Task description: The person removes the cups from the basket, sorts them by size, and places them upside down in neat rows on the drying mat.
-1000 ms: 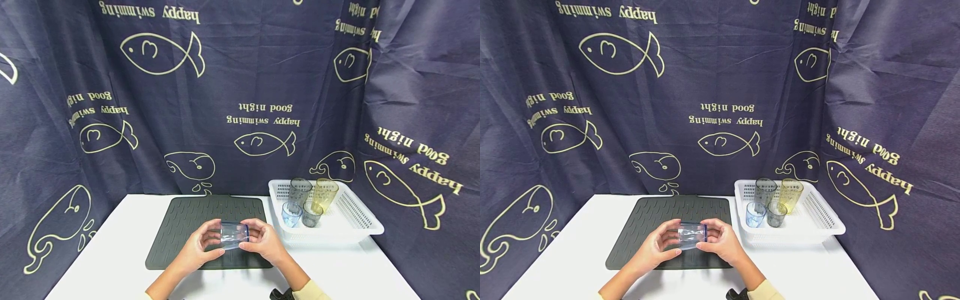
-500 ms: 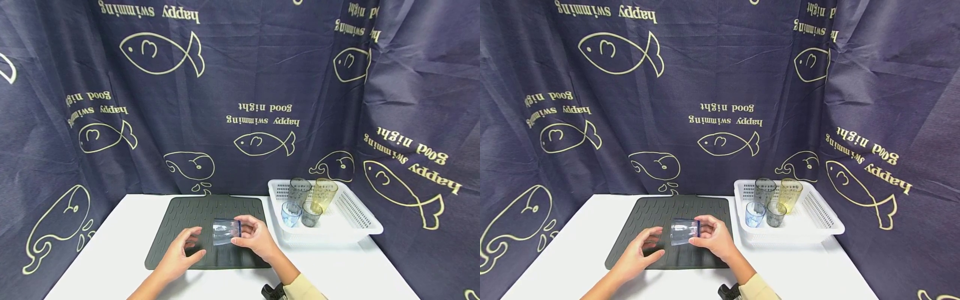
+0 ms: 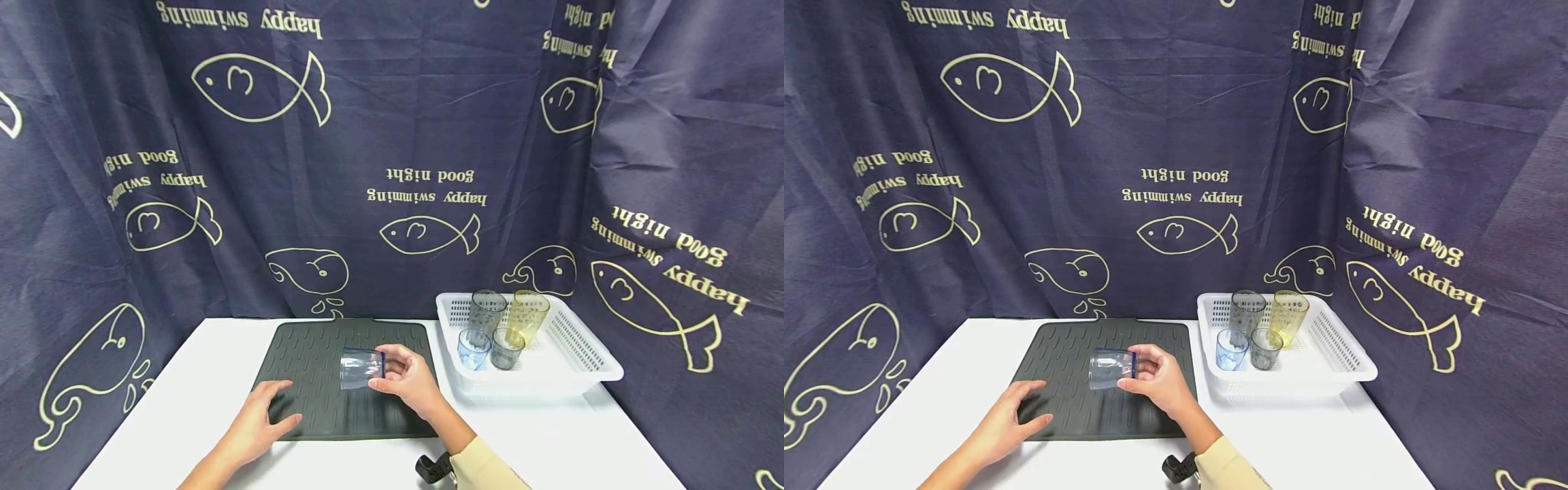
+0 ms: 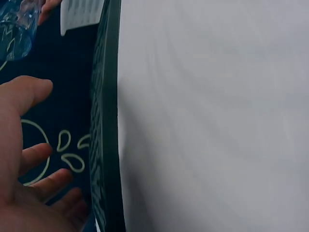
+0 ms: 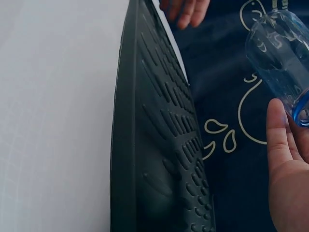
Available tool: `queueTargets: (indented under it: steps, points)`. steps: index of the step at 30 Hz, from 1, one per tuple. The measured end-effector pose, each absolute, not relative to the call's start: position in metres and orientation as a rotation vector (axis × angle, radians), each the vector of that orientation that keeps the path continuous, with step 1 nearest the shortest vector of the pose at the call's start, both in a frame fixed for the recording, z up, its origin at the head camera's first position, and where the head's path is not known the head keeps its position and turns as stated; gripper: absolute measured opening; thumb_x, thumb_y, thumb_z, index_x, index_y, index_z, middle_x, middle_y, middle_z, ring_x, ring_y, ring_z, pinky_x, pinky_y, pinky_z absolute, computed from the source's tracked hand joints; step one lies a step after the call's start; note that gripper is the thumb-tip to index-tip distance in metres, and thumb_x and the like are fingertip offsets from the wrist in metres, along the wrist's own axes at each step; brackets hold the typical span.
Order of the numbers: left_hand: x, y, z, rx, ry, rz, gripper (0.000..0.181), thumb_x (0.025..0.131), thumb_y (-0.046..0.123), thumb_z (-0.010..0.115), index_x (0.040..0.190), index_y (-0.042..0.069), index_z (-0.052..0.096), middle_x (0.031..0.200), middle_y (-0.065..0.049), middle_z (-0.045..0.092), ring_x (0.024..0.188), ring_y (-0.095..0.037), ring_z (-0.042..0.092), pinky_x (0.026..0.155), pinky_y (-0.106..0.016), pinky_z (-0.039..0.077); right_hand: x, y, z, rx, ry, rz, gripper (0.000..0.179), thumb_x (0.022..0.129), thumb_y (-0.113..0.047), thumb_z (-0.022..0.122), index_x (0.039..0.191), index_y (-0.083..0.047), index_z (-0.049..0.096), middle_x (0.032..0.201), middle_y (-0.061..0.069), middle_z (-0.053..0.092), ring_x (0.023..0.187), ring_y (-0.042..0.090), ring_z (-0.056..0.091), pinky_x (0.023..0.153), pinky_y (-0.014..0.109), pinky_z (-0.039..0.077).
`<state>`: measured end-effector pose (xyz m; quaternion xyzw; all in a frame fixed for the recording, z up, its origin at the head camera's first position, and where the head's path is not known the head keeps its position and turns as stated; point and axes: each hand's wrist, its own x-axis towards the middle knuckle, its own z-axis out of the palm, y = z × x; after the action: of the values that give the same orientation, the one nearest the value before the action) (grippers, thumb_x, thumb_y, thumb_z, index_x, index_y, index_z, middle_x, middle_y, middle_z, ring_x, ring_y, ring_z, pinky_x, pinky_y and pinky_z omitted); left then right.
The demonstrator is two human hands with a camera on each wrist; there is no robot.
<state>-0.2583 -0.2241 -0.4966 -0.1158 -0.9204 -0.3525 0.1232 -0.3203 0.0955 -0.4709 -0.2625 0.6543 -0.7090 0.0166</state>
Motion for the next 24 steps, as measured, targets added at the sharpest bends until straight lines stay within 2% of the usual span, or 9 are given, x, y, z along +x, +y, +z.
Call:
queueTargets:
  steps: [5,15,24]
  points:
    - [-0.259,-0.243,-0.498,-0.301,-2.775,-0.924,0.068,0.085,0.037,0.082,0.137,0.001,0.058,0.138,-0.023,0.053,0.128,-0.048,0.05,0.101,-0.066,0.046,-0.326,0.092,-0.472,-0.778,2.063,-2.2,0.063,0.077,0.007,0.083,0.135,0.008,0.056,0.122,0.021,0.065,0.093,0.009,0.07,0.079,0.02,0.06]
    - [-0.262,-0.279,-0.501,-0.22,-2.962,-0.764,0.085,0.086,0.047,0.079,0.144,-0.006,0.049,0.149,-0.037,0.04,0.132,-0.062,0.042,0.095,-0.074,0.042,-0.335,0.087,-0.468,-0.752,2.043,-2.21,0.063,0.078,0.007,0.082,0.135,0.007,0.056,0.117,0.011,0.067,0.091,0.008,0.07,0.079,0.021,0.06]
    - [-0.259,-0.294,-0.504,-0.236,-3.009,-0.714,0.09,0.086,0.055,0.075,0.147,-0.005,0.045,0.15,-0.042,0.036,0.135,-0.066,0.036,0.099,-0.078,0.037,-0.339,0.086,-0.466,-0.723,2.072,-2.194,0.064,0.077,0.007,0.082,0.135,0.006,0.057,0.119,0.011,0.067,0.092,0.008,0.071,0.08,0.022,0.061]
